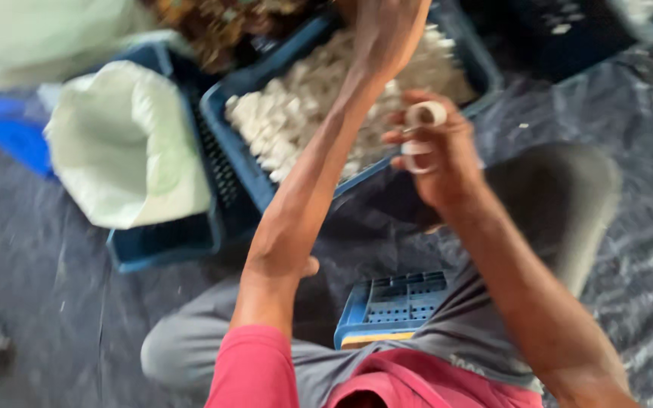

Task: The person sits on a tarp and separates white plastic bottle caps from their attached rings by hand. They pick up each cap from a blue crate, pull the ring off, and place the separated parts into different containers.

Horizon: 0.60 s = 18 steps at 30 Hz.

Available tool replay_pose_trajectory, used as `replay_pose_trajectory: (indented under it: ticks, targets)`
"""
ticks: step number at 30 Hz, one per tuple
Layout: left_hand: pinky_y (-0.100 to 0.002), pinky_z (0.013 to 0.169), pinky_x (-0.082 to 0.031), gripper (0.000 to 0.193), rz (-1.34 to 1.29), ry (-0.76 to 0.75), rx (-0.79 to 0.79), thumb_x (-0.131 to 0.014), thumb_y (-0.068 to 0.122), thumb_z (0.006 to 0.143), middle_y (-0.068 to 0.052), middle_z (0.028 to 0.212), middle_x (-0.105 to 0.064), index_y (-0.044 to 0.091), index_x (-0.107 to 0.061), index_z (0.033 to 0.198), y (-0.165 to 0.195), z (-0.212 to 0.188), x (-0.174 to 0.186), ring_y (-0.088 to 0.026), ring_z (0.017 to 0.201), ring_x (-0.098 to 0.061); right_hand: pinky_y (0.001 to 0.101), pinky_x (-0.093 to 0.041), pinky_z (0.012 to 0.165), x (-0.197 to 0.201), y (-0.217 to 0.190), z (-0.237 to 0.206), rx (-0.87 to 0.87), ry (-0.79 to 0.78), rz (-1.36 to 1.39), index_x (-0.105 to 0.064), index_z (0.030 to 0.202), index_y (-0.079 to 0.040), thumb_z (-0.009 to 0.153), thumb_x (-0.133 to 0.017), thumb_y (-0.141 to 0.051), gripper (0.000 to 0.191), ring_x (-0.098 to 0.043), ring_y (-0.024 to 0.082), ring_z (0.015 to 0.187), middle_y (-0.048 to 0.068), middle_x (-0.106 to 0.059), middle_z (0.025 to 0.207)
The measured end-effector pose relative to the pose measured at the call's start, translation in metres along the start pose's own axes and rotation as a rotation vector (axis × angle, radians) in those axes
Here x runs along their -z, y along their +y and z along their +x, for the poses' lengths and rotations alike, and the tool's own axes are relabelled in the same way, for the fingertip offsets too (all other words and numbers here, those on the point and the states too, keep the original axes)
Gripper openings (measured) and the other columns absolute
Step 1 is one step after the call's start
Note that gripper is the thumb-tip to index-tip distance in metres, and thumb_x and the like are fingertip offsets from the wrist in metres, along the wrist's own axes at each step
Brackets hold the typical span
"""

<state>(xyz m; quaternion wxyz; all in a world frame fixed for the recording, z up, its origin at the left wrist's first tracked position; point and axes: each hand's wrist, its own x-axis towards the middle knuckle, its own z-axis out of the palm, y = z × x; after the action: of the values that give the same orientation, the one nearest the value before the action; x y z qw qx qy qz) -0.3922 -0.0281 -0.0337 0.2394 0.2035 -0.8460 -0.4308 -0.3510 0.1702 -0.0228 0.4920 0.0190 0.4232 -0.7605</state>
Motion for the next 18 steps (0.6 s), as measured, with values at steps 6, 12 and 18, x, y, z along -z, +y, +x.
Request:
replay_pose_trajectory:
  ticks: [6,12,18]
  targets:
    - [-0.047,0.063,-0.049,0.025,0.317,0.100,0.304,-0.066,0.025,0.095,-0.019,0.076,-0.067,0.002,-0.068,0.085,-0.116,-0.160,0.109,-0.039,0.072,-0.067,0.0350,-0.055,0.055,0.003,-0.014,-0.003,-0.121,-0.121,0.255,-0.068,0.115,0.000,0.104,-0.065,-0.043,0.045,-0.070,0.031,0.079,0.020,-0.070,0.100]
    - [-0.049,0.077,-0.054,0.026,0.609,0.000,0.193,-0.055,0.005,0.085,-0.017,0.101,-0.071,0.007,-0.074,0.102,-0.190,-0.251,0.126,-0.038,0.091,-0.066,0.0321,-0.049,0.064,-0.001,0.013,0.001,-0.210,-0.078,0.048,-0.064,0.096,-0.006,0.101,-0.076,-0.034,0.030,-0.069,0.027,0.096,0.013,-0.071,0.104]
    - [-0.044,0.079,-0.055,0.020,0.973,-0.267,0.036,-0.060,0.013,0.089,-0.011,0.112,-0.068,0.009,-0.072,0.104,-0.208,-0.238,0.108,-0.031,0.105,-0.064,0.0326,-0.048,0.061,-0.012,0.034,0.008,-0.176,-0.143,0.021,-0.065,0.096,-0.009,0.102,-0.076,-0.030,0.025,-0.062,0.025,0.082,0.013,-0.067,0.097]
